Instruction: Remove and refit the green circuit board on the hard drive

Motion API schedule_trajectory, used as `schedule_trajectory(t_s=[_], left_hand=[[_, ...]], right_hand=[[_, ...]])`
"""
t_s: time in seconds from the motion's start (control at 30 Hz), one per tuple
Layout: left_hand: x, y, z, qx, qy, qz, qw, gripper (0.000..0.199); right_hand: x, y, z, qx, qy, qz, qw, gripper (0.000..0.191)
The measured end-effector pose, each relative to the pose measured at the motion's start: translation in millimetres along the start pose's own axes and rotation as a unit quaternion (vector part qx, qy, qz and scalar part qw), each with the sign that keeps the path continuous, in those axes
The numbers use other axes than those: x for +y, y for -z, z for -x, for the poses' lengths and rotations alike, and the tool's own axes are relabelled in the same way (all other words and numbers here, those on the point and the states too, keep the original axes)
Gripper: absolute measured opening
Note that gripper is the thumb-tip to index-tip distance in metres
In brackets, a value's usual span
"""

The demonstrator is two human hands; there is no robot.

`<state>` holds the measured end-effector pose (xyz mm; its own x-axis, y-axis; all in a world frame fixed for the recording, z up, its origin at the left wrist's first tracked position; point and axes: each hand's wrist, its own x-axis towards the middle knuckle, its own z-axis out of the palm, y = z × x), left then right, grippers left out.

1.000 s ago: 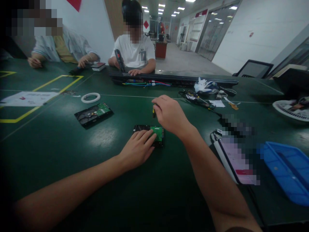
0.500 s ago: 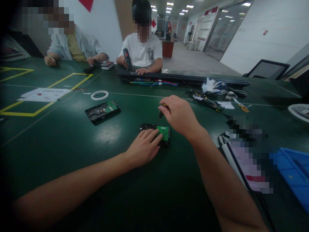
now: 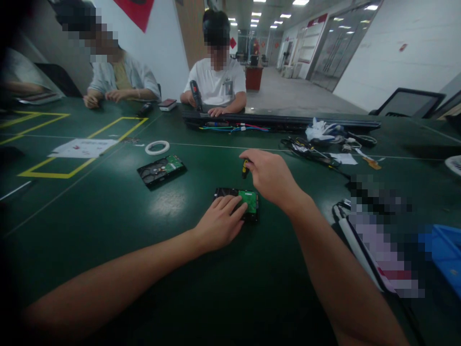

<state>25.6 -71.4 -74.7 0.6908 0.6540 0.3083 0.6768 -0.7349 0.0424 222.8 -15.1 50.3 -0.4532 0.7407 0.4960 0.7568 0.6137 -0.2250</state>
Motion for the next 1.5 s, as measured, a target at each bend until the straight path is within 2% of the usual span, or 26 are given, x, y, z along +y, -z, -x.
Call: schedule_trajectory(t_s=[0.23,0.5,0.83,1.17,1.5], left_hand=[[-1.2,-0.9,-0.4,0.005,-0.004,0.003,1.000,0.047],[-1.5,-1.0,-0.7,0.002,-0.002,0.004,1.000,0.047],[-1.0,-0.9,-0.9,0.008,-0.001,0.004,1.000,0.046],[-2.0,-2.8,-0.9,0.009,0.000,0.005,1.000,0.047],[-1.5,-0.1,-0.9,0.004,0.001,0.000,1.000,0.046]], right_hand=[[-0.4,-0.5,1.7,0.012,-0.053,0.007,0.998,0.030],[0.0,2.8,0.0,0.038,0.006,-0.003,0.999,0.022],[-1.8,7.0,1.8,0.022,0.003,-0.001,1.000,0.026],[-2.8,4.5,-0.3,0.027,0.004,0.017,0.999,0.022],[-3.9,8.3,1.4,0.015,0.000,-0.008,1.000,0.026]])
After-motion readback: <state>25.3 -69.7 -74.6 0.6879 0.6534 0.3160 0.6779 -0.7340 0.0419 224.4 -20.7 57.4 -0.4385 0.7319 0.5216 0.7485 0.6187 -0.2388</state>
